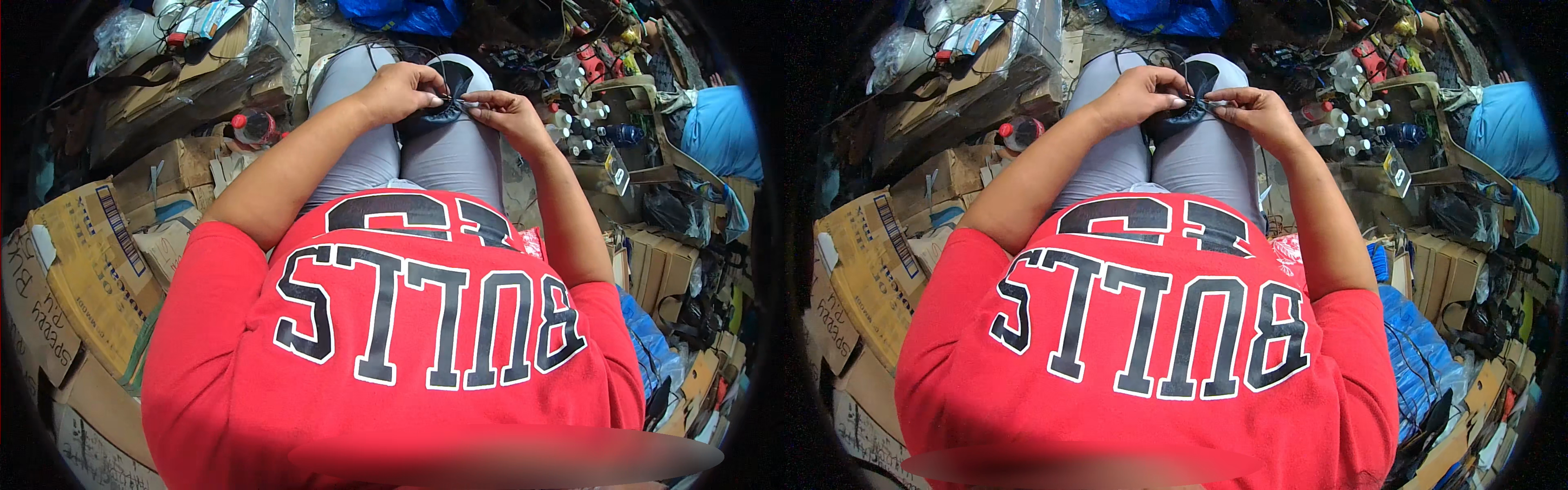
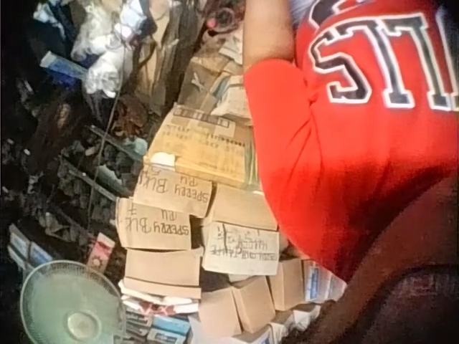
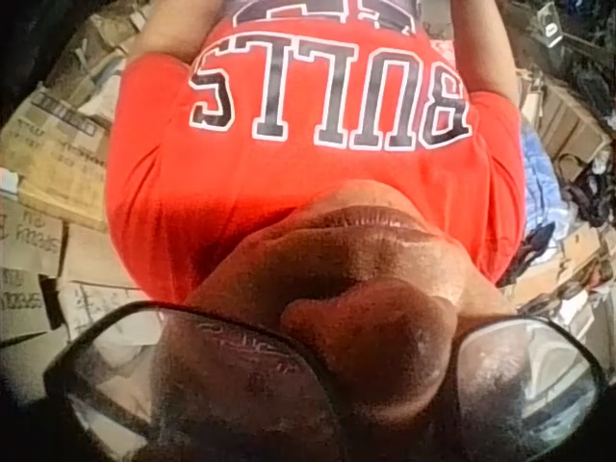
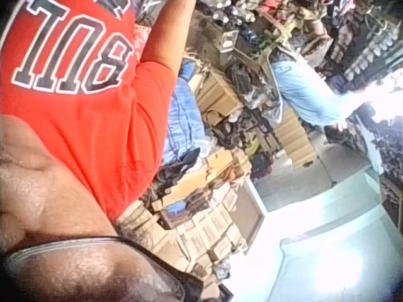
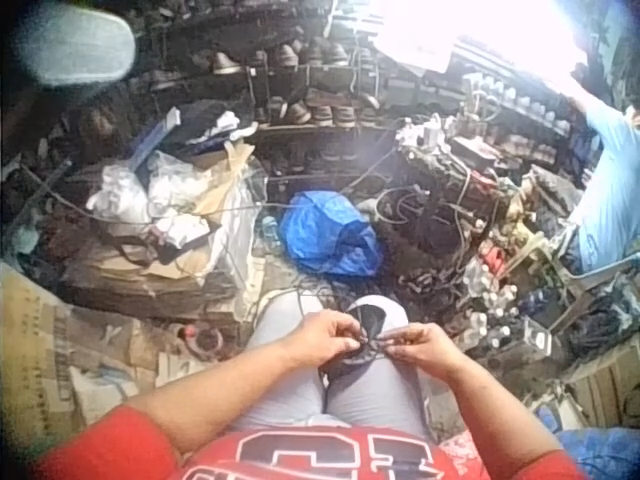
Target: Manually stitching components of a leather shoe using a needle and thread.
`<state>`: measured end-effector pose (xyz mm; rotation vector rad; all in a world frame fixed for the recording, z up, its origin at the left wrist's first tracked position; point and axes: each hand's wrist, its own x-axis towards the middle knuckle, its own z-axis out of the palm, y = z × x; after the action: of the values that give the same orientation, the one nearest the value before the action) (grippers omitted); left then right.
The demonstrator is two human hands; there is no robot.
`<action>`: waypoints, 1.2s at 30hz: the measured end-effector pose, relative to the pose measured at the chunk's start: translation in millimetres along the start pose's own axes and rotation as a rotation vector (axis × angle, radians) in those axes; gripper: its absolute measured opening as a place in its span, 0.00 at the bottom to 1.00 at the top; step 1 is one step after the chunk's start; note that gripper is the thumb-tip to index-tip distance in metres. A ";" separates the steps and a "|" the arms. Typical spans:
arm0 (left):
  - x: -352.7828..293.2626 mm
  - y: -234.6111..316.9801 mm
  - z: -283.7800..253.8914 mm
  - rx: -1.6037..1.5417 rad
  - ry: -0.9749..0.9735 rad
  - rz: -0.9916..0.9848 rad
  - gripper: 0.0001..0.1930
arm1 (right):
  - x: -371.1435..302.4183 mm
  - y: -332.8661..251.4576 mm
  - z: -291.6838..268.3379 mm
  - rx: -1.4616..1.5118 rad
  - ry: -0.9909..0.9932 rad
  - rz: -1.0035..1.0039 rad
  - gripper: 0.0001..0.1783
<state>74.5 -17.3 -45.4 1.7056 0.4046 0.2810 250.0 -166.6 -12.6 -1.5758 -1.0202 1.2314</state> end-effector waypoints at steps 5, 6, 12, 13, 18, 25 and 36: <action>3.8 6.3 12.9 0.088 0.015 -0.021 0.07 | 6.5 0.4 4.6 0.025 0.053 0.022 0.09; 4.4 6.4 13.2 0.051 0.006 -0.022 0.07 | 9.2 -2.1 4.3 -0.089 0.066 0.038 0.07; -1.2 20.0 2.6 0.690 0.240 0.330 0.06 | 9.7 -8.4 -3.0 -0.169 0.050 -0.012 0.08; -3.9 20.5 -3.5 0.598 0.236 0.278 0.06 | 9.8 -9.3 -6.8 -0.173 0.048 -0.027 0.08; -19.6 34.5 -4.8 0.684 0.202 0.152 0.06 | 4.0 4.0 -18.4 -0.018 0.015 -0.037 0.07; -7.5 44.4 4.9 0.772 0.016 0.070 0.07 | -15.2 -0.5 -20.4 -0.225 0.016 -0.037 0.10; 5.9 46.2 7.2 0.754 -0.136 0.149 0.06 | 19.0 -8.4 -68.0 -0.971 0.396 -0.224 0.09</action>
<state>87.8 -27.8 -1.4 2.4845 0.2974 0.1182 319.3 -156.0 -0.5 -2.2072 -1.5744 0.1947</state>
